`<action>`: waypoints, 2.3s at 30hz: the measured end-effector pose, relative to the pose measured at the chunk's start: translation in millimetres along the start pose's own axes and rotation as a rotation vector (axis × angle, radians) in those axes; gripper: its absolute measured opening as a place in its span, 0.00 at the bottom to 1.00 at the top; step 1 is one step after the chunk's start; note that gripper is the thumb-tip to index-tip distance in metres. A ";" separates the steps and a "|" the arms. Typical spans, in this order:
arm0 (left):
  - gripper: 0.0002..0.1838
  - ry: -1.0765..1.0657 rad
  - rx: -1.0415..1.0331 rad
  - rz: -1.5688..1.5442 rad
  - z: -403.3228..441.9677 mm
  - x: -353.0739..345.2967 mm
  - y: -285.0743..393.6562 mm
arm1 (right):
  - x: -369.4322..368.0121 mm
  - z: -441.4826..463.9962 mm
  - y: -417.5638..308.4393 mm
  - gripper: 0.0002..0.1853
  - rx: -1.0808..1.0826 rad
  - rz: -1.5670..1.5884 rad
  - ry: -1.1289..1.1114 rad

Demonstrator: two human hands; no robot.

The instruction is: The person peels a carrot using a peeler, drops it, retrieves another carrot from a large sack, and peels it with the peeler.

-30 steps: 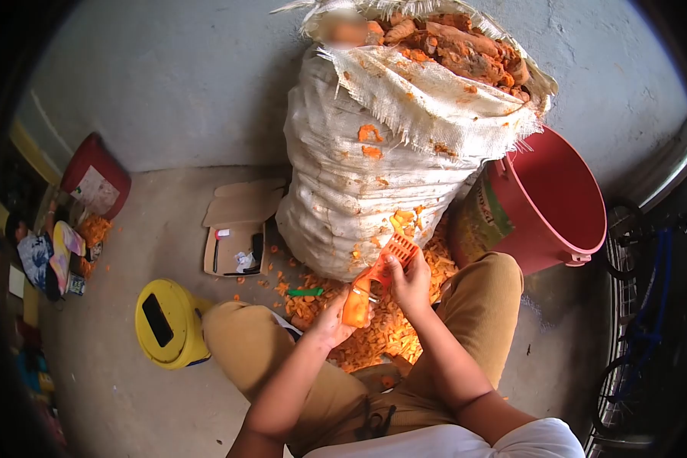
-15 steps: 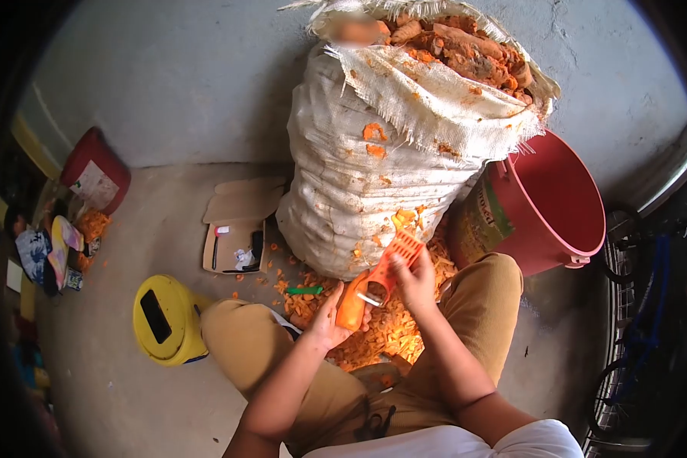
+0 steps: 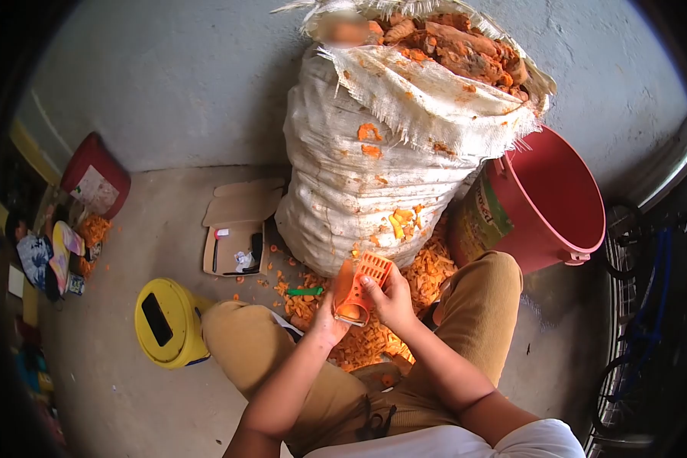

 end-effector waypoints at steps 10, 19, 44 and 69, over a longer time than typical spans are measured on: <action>0.26 -0.232 0.116 0.065 1.4 8.6 4.1 | 44.0 24.8 0.2 0.12 -0.021 0.250 0.315; 0.21 -0.057 0.083 -0.013 2.4 -2.6 -0.2 | 8.4 6.3 -2.9 0.13 0.004 0.092 -0.009; 0.27 -0.297 0.317 0.251 -7.9 10.0 -3.1 | 93.3 53.0 14.8 0.10 -0.024 0.119 0.528; 0.18 -0.047 0.115 -0.056 7.4 11.7 -1.6 | 3.0 -0.6 1.3 0.15 0.115 -0.050 0.003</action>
Point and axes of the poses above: each hand's wrist, its own z-axis towards the middle knuckle, its own x-axis out of the back of the hand, y = z × x, the point moved 2 cm from there along z, towards the middle knuckle, and after that the axes turned 11 degrees about -z, right-handed, at the moved point
